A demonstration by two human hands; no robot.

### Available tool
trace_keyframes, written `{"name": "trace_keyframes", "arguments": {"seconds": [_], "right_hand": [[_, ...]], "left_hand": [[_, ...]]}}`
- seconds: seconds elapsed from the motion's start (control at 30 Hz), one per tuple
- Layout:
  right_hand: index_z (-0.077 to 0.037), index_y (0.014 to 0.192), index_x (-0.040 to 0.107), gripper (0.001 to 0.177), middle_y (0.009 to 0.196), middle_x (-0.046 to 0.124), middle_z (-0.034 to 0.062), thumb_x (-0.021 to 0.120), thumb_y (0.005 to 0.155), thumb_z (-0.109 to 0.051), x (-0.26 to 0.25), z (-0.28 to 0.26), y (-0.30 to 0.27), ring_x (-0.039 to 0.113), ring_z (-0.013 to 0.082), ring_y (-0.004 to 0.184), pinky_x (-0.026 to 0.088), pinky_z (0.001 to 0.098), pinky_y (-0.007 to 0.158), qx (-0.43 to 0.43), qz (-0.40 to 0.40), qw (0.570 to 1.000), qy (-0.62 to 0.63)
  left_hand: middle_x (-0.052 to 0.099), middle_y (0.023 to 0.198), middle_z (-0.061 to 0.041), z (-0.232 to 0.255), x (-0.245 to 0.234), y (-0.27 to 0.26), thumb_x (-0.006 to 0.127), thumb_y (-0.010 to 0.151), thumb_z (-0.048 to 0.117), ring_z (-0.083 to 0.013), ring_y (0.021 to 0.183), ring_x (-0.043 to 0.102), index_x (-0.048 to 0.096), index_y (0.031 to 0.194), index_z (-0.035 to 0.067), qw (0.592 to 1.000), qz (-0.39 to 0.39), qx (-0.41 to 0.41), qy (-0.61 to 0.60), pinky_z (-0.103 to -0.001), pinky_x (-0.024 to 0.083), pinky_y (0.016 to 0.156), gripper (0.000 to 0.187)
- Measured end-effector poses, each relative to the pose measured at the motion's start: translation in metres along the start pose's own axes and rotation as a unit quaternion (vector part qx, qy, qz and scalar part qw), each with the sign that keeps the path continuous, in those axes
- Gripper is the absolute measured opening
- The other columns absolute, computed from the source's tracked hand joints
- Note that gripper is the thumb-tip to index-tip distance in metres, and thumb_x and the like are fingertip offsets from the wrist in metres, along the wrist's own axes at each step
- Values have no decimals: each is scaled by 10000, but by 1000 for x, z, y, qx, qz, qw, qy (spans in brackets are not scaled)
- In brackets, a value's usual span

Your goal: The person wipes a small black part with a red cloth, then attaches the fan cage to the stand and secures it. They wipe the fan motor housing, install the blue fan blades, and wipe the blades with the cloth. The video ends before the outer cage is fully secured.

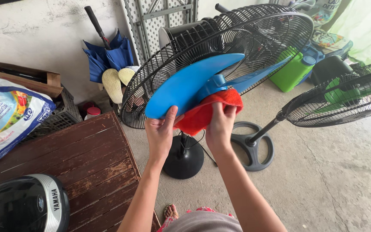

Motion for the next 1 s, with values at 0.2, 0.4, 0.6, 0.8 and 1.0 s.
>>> {"name": "trace_keyframes", "arguments": {"seconds": [0.2, 0.4, 0.6, 0.8, 1.0], "right_hand": [[-62, 1235, 575, 376, 1246, 663, 125, 516, 987, -339, -3, 33, 7, 681, 271, 1094, 561, 458, 985, 252, 39, 947, 194], [-14, 1211, 522, 202, 1198, 625, 153, 605, 1045, -92, -4, -1, 6, 641, 272, 1085, 537, 462, 999, 11, -30, 999, -28], [-43, 1113, 704, 222, 1191, 623, 145, 717, 892, -58, 32, -82, -36, 602, 295, 1130, 443, 505, 993, -310, -38, 801, -511], [-118, 1078, 757, 194, 1314, 528, 209, 760, 924, -236, 72, -120, -32, 408, 444, 1312, 185, 676, 1064, -388, -88, 542, -740], [-134, 1112, 773, 255, 1361, 547, 144, 778, 857, -147, 84, -133, -16, 434, 415, 1259, 327, 570, 1059, -388, -183, 523, -736]], "left_hand": [[581, 650, -25, -11, -11, -3, 698, 1071, 145, -86, 584, 499, 695, 832, -67, 996, 25, -16, 81, -375, 554, 650, 319], [700, 809, 4, 0, 0, -2, 654, 1018, 179, -75, 742, 698, 698, 947, -22, 999, 2, -2, -35, -354, 686, 817, 218], [744, 885, -32, 7, 4, -2, 655, 1029, 167, -107, 822, 734, 728, 1012, -40, 1000, -13, 4, -23, -363, 671, 868, 219], [728, 793, -13, 15, 2, 4, 674, 1000, 172, -70, 759, 721, 731, 939, -30, 999, -12, 21, 35, -307, 649, 790, 218], [626, 563, -26, 23, -3, 9, 708, 1032, 161, -87, 520, 547, 747, 784, -51, 983, -5, 10, 184, -306, 496, 598, 328]]}}
Point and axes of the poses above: each hand's wrist, its own y-axis towards the middle knuckle, its own x-axis out of the palm, z = x × y, the point moved 10 cm from there along y, towards the middle knuckle
